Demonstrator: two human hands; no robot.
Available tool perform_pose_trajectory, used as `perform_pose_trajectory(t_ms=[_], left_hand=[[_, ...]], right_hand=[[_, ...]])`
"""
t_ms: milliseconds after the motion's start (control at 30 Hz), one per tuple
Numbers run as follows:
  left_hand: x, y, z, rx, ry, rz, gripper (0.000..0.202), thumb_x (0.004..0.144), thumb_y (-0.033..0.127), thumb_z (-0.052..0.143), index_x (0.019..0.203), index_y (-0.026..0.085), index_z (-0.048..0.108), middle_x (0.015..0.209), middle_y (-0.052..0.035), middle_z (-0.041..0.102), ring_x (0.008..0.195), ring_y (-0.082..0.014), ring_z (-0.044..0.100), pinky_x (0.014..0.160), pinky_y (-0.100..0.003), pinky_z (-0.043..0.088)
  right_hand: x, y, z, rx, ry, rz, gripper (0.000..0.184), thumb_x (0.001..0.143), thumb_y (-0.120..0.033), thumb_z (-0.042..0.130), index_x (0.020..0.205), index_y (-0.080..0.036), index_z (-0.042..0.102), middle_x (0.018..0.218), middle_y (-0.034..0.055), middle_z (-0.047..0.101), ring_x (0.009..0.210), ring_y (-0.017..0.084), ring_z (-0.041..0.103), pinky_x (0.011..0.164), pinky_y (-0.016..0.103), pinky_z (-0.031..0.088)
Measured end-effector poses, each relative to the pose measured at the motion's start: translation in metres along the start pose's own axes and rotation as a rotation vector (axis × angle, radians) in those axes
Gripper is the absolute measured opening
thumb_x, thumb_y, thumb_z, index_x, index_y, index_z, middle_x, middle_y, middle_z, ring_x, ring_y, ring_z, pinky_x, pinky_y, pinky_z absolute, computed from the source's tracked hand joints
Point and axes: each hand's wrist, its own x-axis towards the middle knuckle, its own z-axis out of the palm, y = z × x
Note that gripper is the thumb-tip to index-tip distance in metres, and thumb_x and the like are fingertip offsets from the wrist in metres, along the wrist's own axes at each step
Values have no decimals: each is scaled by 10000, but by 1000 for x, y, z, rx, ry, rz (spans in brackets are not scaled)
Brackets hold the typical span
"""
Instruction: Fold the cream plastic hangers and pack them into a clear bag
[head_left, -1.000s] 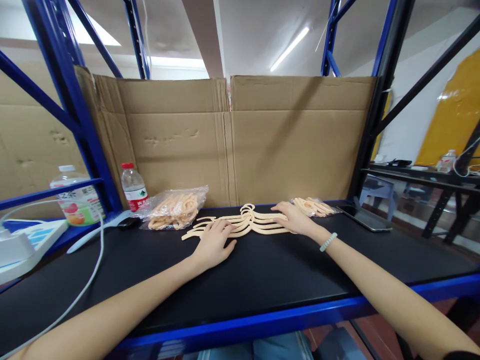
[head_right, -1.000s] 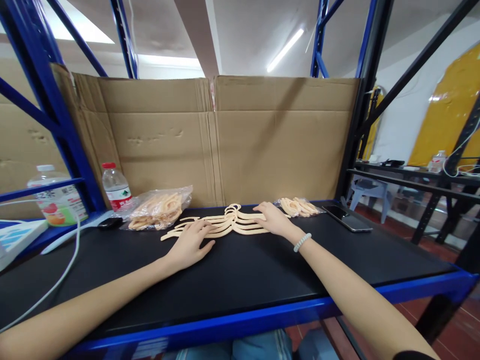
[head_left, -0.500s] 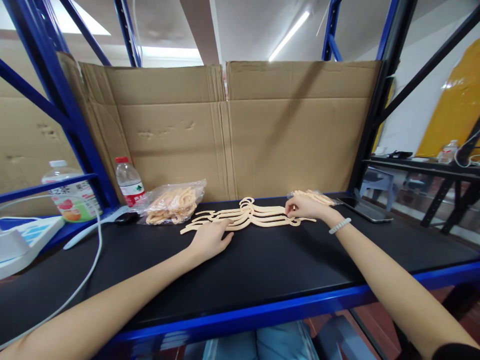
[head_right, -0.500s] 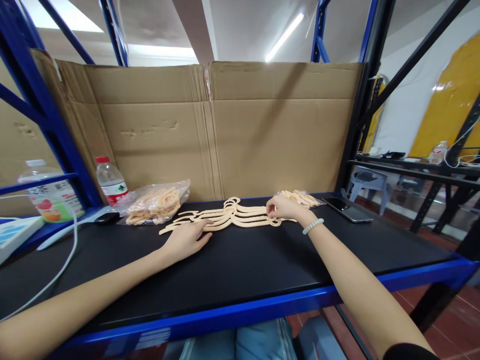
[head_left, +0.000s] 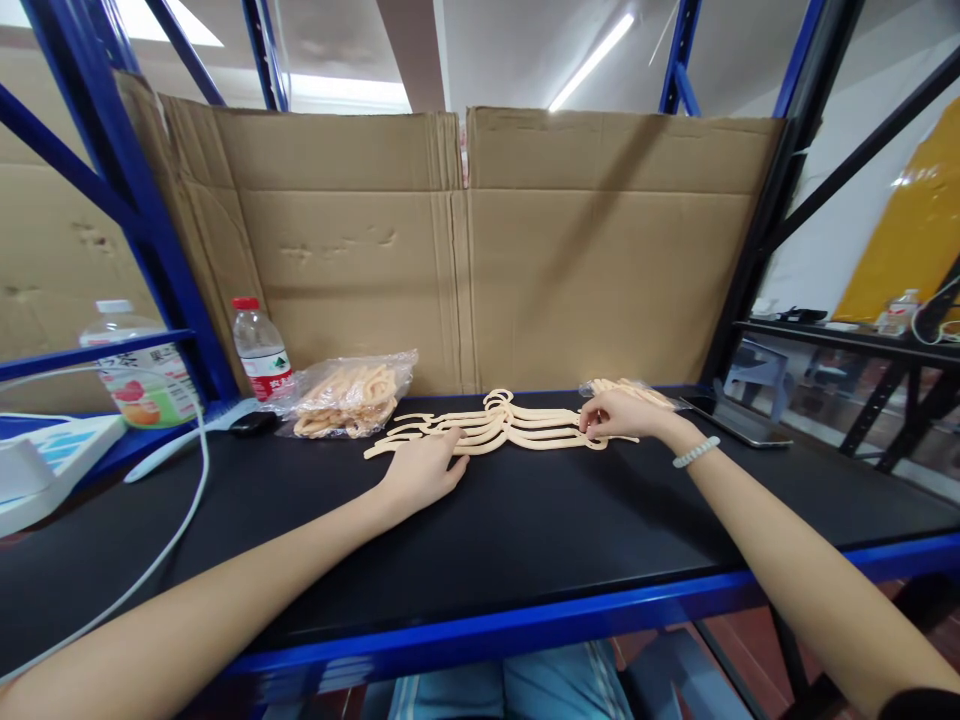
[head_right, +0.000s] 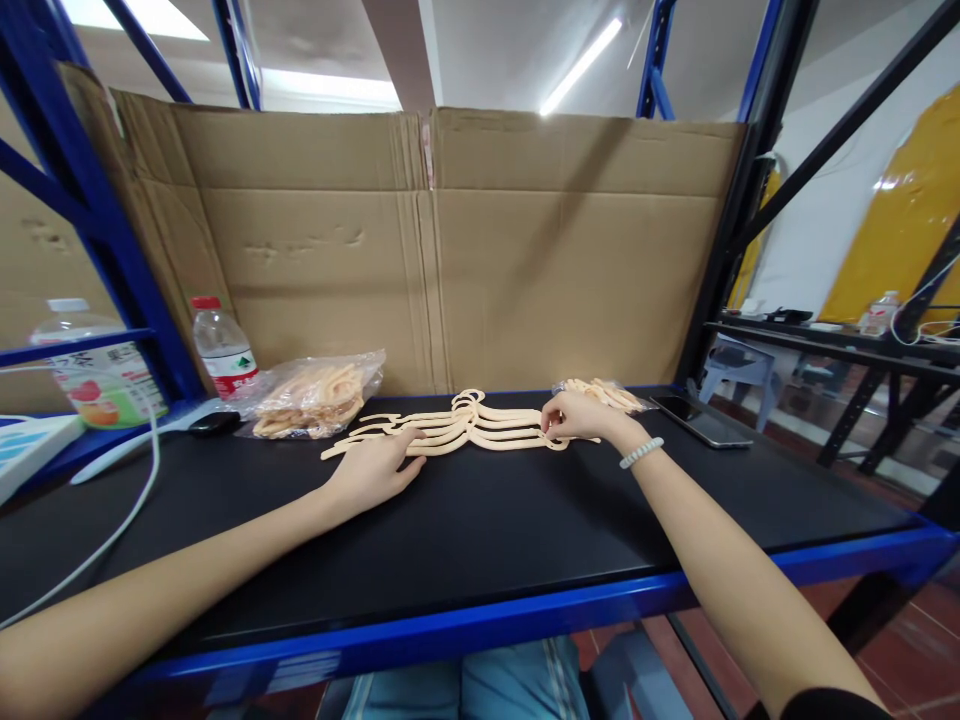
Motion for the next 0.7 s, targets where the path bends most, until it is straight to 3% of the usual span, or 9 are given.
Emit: perform_pose_trajectory(t_ms=[200,367,700], left_hand=[[0,0,3,-1,-11,33,305,880,314,408,1121,155,505,863,-115,687,817,-302,660,669,-356,491],[1,1,5,-56,-23,19,313,869,307,426,1135,162,506,1029,-134,669,919,-301,647,722,-367,501],[-2,1,6,-77,-29,-11,313,869,305,435,1134,162,519,996,-123,677,916,-291,649,748,-373,499]], right_hand=[[4,0,10,71,-5,-54,146,701,-192,616,812,-159,704,689,20,649,633,148,572,543,217,385],[2,-8,10,58,-13,-54,149,709,-164,584,795,-140,703,682,36,654,619,148,566,547,221,386],[5,-21,14,67,-52,0,154,686,-212,616,756,-128,725,593,26,621,529,123,501,513,225,357]])
